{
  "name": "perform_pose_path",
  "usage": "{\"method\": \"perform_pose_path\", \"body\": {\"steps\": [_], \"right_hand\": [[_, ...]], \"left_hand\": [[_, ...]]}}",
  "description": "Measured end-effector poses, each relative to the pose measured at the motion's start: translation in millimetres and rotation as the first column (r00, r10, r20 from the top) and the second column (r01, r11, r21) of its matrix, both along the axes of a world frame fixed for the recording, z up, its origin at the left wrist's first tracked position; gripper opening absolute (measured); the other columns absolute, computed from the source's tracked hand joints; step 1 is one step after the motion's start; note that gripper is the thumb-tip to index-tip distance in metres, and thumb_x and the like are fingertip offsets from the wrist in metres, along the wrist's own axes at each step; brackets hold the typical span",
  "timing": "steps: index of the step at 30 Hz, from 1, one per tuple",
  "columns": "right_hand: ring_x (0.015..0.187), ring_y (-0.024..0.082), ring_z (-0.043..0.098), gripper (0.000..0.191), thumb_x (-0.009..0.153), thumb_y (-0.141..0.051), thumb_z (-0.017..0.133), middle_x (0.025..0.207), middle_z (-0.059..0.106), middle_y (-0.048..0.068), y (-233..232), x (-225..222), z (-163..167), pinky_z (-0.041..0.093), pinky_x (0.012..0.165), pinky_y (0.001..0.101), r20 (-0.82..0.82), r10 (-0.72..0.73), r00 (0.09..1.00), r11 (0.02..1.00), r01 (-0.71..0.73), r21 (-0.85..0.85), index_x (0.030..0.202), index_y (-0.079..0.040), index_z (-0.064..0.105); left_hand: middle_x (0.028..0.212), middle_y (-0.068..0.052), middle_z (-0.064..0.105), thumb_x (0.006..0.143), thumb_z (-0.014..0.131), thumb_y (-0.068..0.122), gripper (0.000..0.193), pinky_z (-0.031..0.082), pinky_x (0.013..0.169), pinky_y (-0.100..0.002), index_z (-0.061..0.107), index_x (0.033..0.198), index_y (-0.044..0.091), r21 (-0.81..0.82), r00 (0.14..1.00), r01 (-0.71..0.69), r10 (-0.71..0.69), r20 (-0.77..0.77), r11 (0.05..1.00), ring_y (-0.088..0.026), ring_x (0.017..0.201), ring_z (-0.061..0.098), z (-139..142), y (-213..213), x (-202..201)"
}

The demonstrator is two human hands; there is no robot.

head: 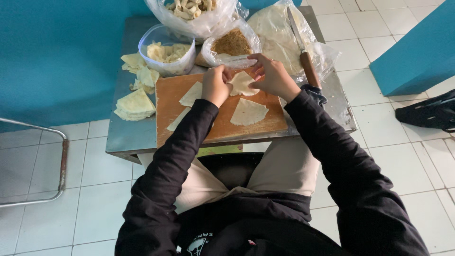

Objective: The person sits at a small table and folds triangular pastry wrappers around a spoonful of filling, pinching the edges closed by hand and setting the folded pastries aside. They repeat the filling and folding cycle with new wrappers throughout the clip.

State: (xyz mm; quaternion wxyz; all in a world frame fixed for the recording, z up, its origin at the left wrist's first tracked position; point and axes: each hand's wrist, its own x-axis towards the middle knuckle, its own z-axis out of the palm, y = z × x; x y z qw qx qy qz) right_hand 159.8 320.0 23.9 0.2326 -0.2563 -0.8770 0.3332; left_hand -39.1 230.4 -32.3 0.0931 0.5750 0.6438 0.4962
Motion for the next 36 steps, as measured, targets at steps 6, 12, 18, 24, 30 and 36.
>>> {"method": "perform_pose_path", "body": {"steps": [6, 12, 18, 24, 30, 36], "right_hand": [[0.086, 0.014, 0.071, 0.075, 0.074, -0.008, 0.087, 0.099, 0.066, 0.006, 3, 0, -3, 0.059, 0.078, 0.0291, 0.018, 0.001, 1.0, 1.0, -0.001, 0.008, 0.141, -0.007, 0.054], [0.086, 0.018, 0.068, 0.075, 0.072, -0.01, 0.091, 0.099, 0.068, 0.01, 6, 1, -4, 0.057, 0.075, 0.0306, 0.042, 0.01, 0.999, 0.991, -0.016, 0.135, 0.138, -0.006, 0.057], [0.083, 0.014, 0.07, 0.017, 0.099, -0.015, 0.079, 0.106, 0.073, 0.007, 36, -4, -5, 0.06, 0.069, 0.0292, 0.014, -0.144, 0.99, 0.908, 0.126, 0.4, 0.115, -0.011, 0.077], [0.079, 0.023, 0.069, 0.006, 0.088, -0.022, 0.081, 0.095, 0.072, 0.007, 53, -22, -1, 0.057, 0.062, 0.0375, 0.089, -0.288, 0.953, 0.796, 0.187, 0.576, 0.091, -0.018, 0.083], [0.087, 0.027, 0.07, 0.013, 0.083, -0.028, 0.081, 0.091, 0.071, 0.005, 53, -34, -9, 0.056, 0.068, 0.0418, 0.128, -0.257, 0.958, 0.843, 0.158, 0.514, 0.089, -0.016, 0.08], [0.088, 0.031, 0.069, 0.011, 0.087, -0.028, 0.079, 0.096, 0.069, 0.007, 55, -49, -10, 0.054, 0.073, 0.0448, 0.143, -0.374, 0.916, 0.828, 0.261, 0.496, 0.09, -0.018, 0.078]], "left_hand": [[0.088, -0.017, 0.059, 0.06, 0.077, -0.007, 0.031, 0.048, 0.073, -0.043, 0.06, 0.083, 0.003, 0.036, 0.988, -0.044, 0.049, -0.149, 0.998, -0.037, 0.09, 0.061, 2, -14, -4], [0.112, -0.022, 0.057, 0.073, 0.069, -0.009, 0.035, 0.045, 0.08, -0.047, 0.063, 0.106, 0.003, 0.047, 0.915, -0.111, 0.121, -0.386, 0.993, -0.038, 0.095, 0.058, 21, -37, 10], [0.098, -0.007, 0.067, 0.079, 0.067, 0.005, 0.011, 0.033, 0.096, -0.056, 0.072, 0.086, 0.013, -0.03, 0.755, 0.024, -0.038, -0.654, 0.999, -0.03, 0.109, 0.062, 30, -58, 17], [0.1, -0.006, 0.069, 0.081, 0.067, 0.006, 0.023, 0.028, 0.107, -0.062, 0.076, 0.1, 0.017, -0.089, 0.708, 0.006, -0.067, -0.703, 0.996, -0.028, 0.11, 0.061, 19, -68, 21], [0.111, -0.005, 0.069, 0.081, 0.068, 0.007, 0.028, 0.024, 0.106, -0.065, 0.076, 0.104, 0.02, -0.056, 0.733, -0.01, -0.031, -0.679, 0.998, -0.028, 0.116, 0.058, 12, -74, 20], [0.127, -0.008, 0.062, 0.09, 0.071, 0.021, 0.016, 0.025, 0.104, -0.063, 0.074, 0.106, 0.019, 0.072, 0.789, -0.056, 0.088, -0.608, 0.996, -0.029, 0.127, 0.052, 27, -95, 23]]}}
